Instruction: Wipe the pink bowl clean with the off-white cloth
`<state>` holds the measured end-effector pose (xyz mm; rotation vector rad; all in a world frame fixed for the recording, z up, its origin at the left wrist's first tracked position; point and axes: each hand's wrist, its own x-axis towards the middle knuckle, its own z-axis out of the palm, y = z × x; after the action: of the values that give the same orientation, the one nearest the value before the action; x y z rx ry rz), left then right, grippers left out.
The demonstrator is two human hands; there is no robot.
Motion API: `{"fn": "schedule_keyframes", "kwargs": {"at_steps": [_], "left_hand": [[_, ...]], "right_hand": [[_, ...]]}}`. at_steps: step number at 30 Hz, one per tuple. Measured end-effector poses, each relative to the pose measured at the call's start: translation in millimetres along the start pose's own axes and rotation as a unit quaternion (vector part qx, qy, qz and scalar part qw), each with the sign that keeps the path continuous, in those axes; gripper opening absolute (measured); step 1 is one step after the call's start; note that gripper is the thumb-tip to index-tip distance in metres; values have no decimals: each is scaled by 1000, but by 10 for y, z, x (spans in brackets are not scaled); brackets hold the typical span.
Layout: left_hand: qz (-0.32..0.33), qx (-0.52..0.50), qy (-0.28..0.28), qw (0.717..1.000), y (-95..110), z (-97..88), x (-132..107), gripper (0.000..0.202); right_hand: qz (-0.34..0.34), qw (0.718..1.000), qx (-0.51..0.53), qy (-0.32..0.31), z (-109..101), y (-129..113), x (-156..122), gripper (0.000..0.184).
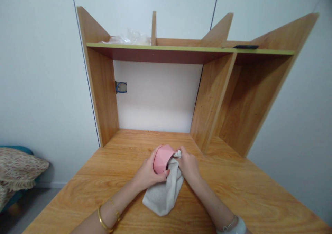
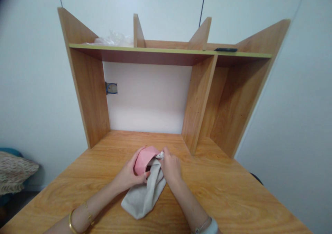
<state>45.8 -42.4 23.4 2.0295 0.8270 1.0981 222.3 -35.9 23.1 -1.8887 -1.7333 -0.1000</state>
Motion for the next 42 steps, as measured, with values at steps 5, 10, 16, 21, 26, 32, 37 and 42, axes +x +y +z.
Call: {"fn": "schedule_keyframes", "kwargs": {"at_steps": [5, 10, 16, 21, 26, 32, 37, 42], "left_hand": [[-23, -8, 14, 1000, 19, 3, 13, 80], [-25, -7, 33, 999, -4, 18, 3, 79], [-56, -44, 74, 995, -70, 45, 37, 71], [-54, -57, 106, 991, -124, 56, 67, 68], [-38, -38, 145, 988, -178, 65, 58, 70], [-20, -6, 107, 994, -99, 46, -8, 77], [-35, 20, 42, 998, -45, 23, -31, 82], [-6, 72, 42, 997, -8, -19, -22, 82]], "right_hand": [[-80, 995, 34, 54, -78, -19, -17, 36], [-34, 993, 103, 41, 3, 4, 18, 47], [-49, 977, 175, 110, 185, 19, 24, 56], [-73, 977, 90, 179, 123, -58, -32, 48], [-69, 989, -83, 104, -62, -170, -90, 38], [20, 987, -114, -110, -68, -181, -62, 52], [34, 980, -116, -161, -43, -133, -13, 48], [4, 982, -158, -102, -171, -186, -38, 40]]}}
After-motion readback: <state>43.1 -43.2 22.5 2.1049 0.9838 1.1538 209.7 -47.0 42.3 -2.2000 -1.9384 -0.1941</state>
